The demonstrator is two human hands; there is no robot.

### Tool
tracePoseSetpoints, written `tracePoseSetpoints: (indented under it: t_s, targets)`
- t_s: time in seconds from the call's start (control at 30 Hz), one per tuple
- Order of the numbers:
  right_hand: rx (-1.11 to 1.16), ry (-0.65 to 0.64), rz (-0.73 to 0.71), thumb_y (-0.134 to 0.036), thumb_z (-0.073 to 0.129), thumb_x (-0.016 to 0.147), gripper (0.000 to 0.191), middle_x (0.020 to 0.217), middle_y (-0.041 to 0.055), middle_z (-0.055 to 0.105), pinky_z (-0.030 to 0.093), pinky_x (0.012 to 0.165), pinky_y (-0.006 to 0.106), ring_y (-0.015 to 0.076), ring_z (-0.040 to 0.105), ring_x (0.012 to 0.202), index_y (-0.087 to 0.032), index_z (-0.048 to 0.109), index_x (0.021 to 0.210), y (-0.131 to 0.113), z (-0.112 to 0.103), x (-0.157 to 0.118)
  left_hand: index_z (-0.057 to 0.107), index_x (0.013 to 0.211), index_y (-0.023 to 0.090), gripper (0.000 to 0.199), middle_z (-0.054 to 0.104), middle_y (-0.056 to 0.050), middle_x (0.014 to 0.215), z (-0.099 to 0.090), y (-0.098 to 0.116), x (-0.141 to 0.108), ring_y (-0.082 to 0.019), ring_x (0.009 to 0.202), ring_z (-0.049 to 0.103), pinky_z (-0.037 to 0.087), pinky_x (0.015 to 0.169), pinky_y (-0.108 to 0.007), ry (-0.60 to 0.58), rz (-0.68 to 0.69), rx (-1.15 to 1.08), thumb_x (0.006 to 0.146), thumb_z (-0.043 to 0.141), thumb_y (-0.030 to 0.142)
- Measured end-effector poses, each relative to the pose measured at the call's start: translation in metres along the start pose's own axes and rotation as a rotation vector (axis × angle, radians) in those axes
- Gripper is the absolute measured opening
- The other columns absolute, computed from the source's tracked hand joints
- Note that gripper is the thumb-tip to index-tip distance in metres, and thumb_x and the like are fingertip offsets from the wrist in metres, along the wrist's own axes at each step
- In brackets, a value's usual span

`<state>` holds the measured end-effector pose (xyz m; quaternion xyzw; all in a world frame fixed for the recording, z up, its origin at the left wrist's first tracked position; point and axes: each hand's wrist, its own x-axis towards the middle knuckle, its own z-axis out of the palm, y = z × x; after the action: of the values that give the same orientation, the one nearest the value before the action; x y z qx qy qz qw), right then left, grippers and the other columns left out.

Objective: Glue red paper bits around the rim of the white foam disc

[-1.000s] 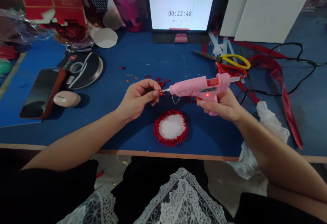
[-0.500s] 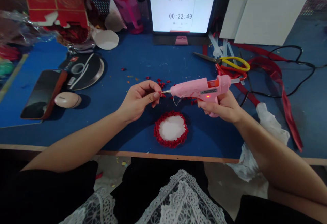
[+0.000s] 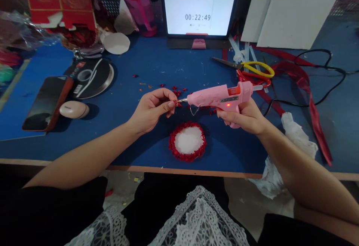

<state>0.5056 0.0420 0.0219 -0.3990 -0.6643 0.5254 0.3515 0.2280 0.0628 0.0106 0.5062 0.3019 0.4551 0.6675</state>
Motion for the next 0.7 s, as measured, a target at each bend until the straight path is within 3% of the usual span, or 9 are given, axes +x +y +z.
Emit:
tracePoseSetpoints:
  t_s: [0.47,0.6,0.67,0.7]
  targets:
    - [-0.115,0.084,-0.006,-0.044,0.072,0.08,0.029,0.056,0.0015,0.059,0.041,0.038,0.022,0.0102,0.053,0.043,-0.017,0.065,0.075,-0.008,-0.002,0.003,0.062,0.08,0.015,0.024,0.058,0.002,0.068,-0.001,0.001,-0.001,-0.005,0.058,0.054,0.044,0.048,-0.014,-0.036,0.067,0.045,0.076,0.08,0.031]
    - [-0.422,0.265,-0.067,-0.038,0.07,0.08,0.021,0.064,0.004,0.064,0.043,0.044,0.026,0.0123,0.056,0.048,-0.017,0.068,0.085,-0.003,-0.013,0.008,0.061,0.08,0.015,0.022,0.058,0.001,0.068,-0.001,0.001,-0.002,-0.006,0.058,0.055,0.045,0.049,-0.014,-0.043,0.089,0.098,0.078,0.078,0.03]
    - [-0.655,0.358,-0.103,-0.037,0.069,0.078,0.02,0.068,0.0058,0.066,0.044,0.05,0.03,0.0147,0.057,0.052,-0.018,0.067,0.082,0.006,-0.023,0.013,0.061,0.08,0.015,0.022,0.058,0.001,0.069,-0.001,0.002,-0.002,-0.006,0.058,0.056,0.045,0.05,-0.014,-0.04,0.1,0.144,0.08,0.077,0.03]
    - [-0.763,0.407,-0.102,-0.038,0.069,0.077,0.019,0.061,0.0042,0.063,0.042,0.051,0.031,0.0156,0.055,0.051,-0.019,0.065,0.074,0.01,-0.027,0.016,0.061,0.081,0.015,0.021,0.058,0.001,0.07,-0.001,0.002,-0.003,-0.006,0.058,0.056,0.045,0.05,-0.015,-0.038,0.103,0.167,0.08,0.076,0.031]
